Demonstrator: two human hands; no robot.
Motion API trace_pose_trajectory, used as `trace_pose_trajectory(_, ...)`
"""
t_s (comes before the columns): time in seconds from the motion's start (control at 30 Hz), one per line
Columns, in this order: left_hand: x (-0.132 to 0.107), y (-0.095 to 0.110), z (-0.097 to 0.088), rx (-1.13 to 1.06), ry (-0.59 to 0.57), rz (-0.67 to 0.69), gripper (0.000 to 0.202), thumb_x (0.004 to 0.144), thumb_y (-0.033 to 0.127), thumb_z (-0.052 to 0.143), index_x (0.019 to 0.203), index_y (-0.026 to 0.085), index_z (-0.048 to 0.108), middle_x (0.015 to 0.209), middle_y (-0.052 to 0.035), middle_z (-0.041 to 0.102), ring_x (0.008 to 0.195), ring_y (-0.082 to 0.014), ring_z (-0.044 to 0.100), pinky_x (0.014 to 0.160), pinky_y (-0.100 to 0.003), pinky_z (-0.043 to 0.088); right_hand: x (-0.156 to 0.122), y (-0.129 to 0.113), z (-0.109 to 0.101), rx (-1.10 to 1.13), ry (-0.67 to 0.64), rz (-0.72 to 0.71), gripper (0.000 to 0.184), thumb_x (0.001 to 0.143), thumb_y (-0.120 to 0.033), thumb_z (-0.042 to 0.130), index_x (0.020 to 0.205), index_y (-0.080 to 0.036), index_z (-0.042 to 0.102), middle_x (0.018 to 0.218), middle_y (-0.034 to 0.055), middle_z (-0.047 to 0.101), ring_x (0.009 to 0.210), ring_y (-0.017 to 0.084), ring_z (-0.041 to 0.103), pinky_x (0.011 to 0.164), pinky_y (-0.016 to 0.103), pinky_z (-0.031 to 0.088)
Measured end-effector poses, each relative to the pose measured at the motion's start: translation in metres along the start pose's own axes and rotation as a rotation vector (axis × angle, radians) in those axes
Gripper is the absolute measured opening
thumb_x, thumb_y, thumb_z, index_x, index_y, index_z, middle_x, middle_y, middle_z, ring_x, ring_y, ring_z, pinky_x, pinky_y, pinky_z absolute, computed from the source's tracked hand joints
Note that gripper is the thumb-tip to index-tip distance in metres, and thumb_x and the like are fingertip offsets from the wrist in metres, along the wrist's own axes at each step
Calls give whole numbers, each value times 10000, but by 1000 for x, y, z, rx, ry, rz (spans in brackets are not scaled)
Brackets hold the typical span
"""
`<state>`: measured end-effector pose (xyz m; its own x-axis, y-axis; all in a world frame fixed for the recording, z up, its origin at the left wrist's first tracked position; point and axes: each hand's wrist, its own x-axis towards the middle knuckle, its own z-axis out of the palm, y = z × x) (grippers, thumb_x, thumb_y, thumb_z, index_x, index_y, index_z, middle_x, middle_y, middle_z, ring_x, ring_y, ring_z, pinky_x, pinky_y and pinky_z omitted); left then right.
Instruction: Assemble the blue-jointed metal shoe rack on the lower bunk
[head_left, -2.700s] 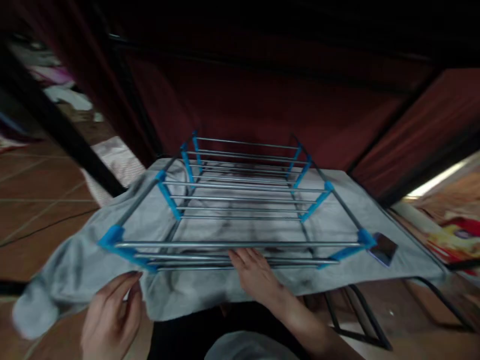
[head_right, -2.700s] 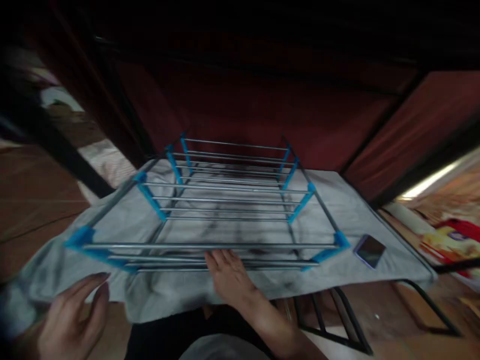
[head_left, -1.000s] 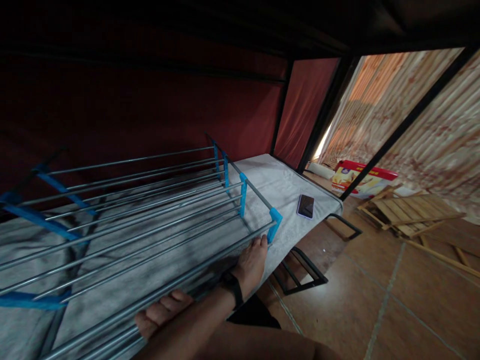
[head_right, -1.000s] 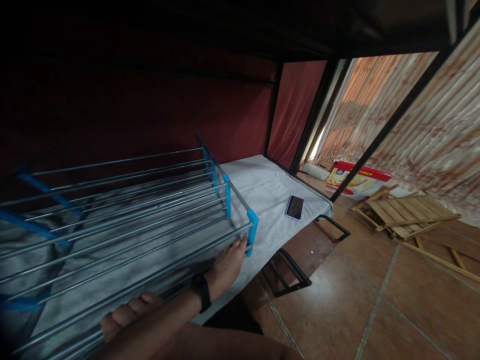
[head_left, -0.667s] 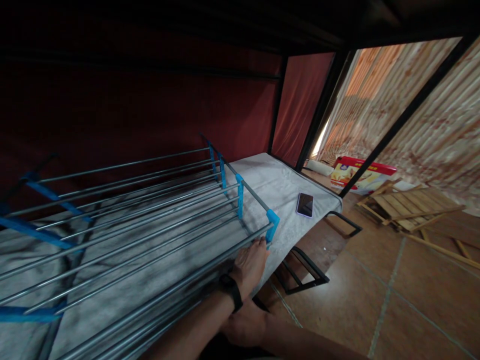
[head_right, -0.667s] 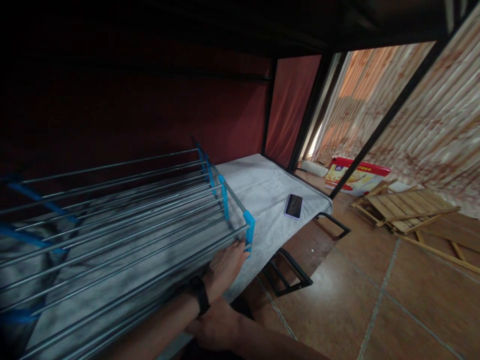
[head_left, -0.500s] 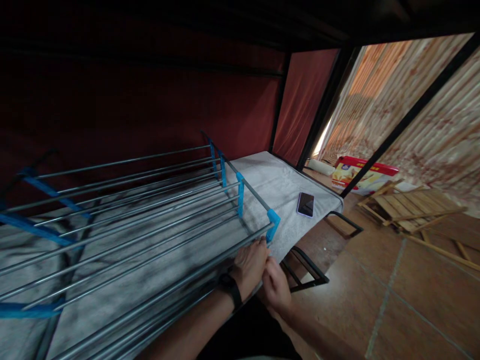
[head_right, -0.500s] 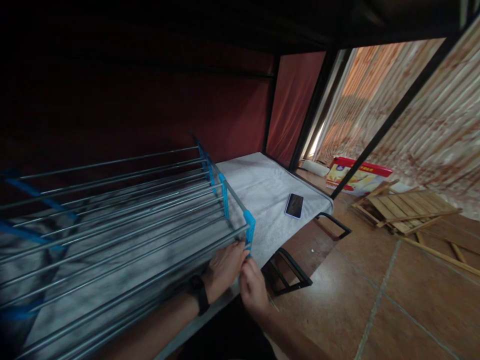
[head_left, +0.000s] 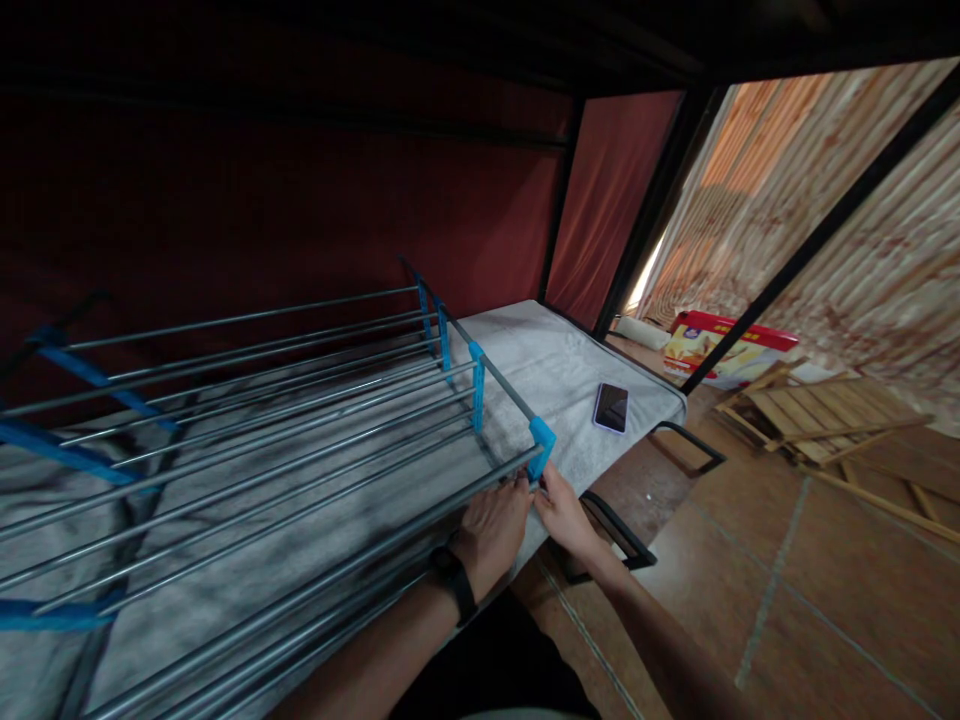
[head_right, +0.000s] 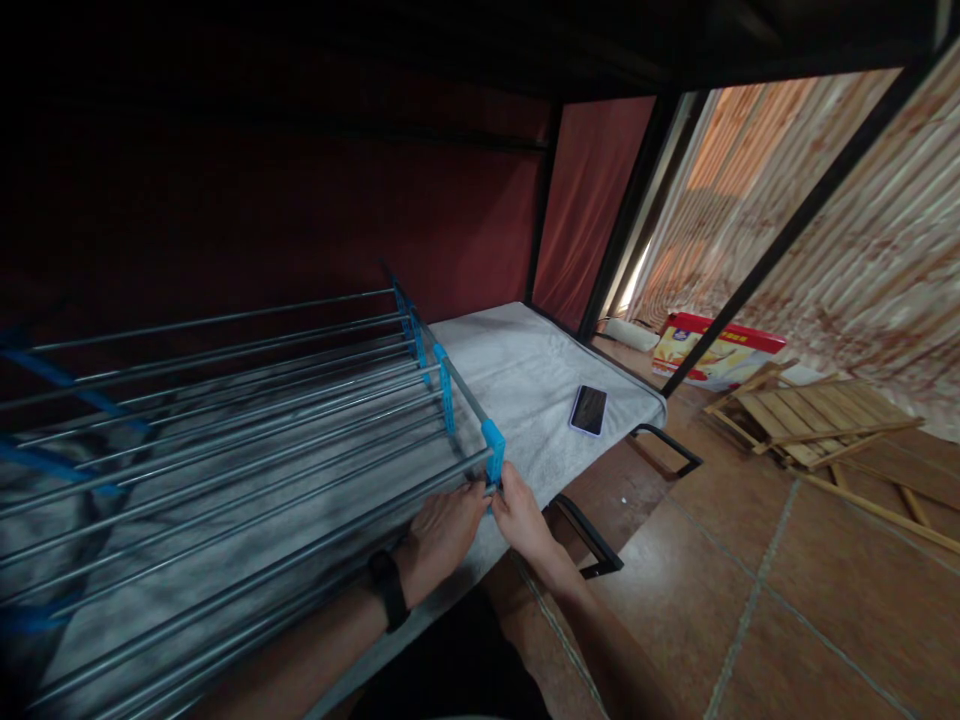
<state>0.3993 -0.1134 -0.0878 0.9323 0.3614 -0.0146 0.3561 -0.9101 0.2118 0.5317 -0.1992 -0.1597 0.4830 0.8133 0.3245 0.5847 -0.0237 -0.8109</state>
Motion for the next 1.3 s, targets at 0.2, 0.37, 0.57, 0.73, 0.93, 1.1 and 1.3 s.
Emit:
trace_pose_trajectory(0.2,-4,0,2,-8,27,3,395,1030,232,258,1298,154,537,1077,-137,693,1047,-278,657,882,-417,510,3,-9,-6,-50,-42,-2,449,767,-100,429,1196,-216,489,950,34,633,873,208,602,829,350,492)
trace_pose_trajectory(0.37,-2,0,-3,-17,14,12,370,1014,191,276,1265,170,547,1014,-113,700,989,-277,670,838,-412,519,5,-10,-7,-55,-58,-7,481,771,-114,444,1243,-205,460,965,41,641,874,208,604,830,344,490)
trace_pose_trajectory(0.57,3,5,-15,-42,-54,27,373,956,68,301,1234,145,539,1135,-137,678,1038,-263,664,859,-394,520,5,-8,-7,-93,-59,10,416,799,-145,449,1208,-216,464,911,24,632,823,204,597,772,329,479)
trace_pose_trajectory(0.73,4,5,-21,-76,-118,9,339,955,81,311,1166,141,570,1051,-131,699,998,-252,680,850,-370,516,8,-6,-11,-109,-113,-10,320,796,-161,462,1110,-225,467,802,-12,568,747,190,555,712,305,453)
trace_pose_trajectory(0.93,2,5,-20,-118,-46,-45,301,1023,283,328,1071,176,606,923,-97,705,950,-243,688,821,-341,502,11,-10,-14,-60,-121,-29,232,755,-149,450,972,-224,482,751,-34,531,688,160,501,675,274,428)
trace_pose_trajectory(1.1,3,3,-19,-139,-28,-85,351,1031,381,319,1089,205,617,923,-86,713,903,-259,694,759,-347,502,11,-11,-15,-27,-112,-28,229,793,-169,449,1008,-217,510,733,-38,540,659,151,494,655,266,436)
trace_pose_trajectory(1.3,5,-4,-34,-181,7,-55,296,1007,326,412,1198,214,609,1115,-104,706,1013,-274,670,903,-385,480,8,-13,-12,27,-141,3,178,901,-276,496,1071,-224,514,869,6,644,747,170,571,719,293,486)
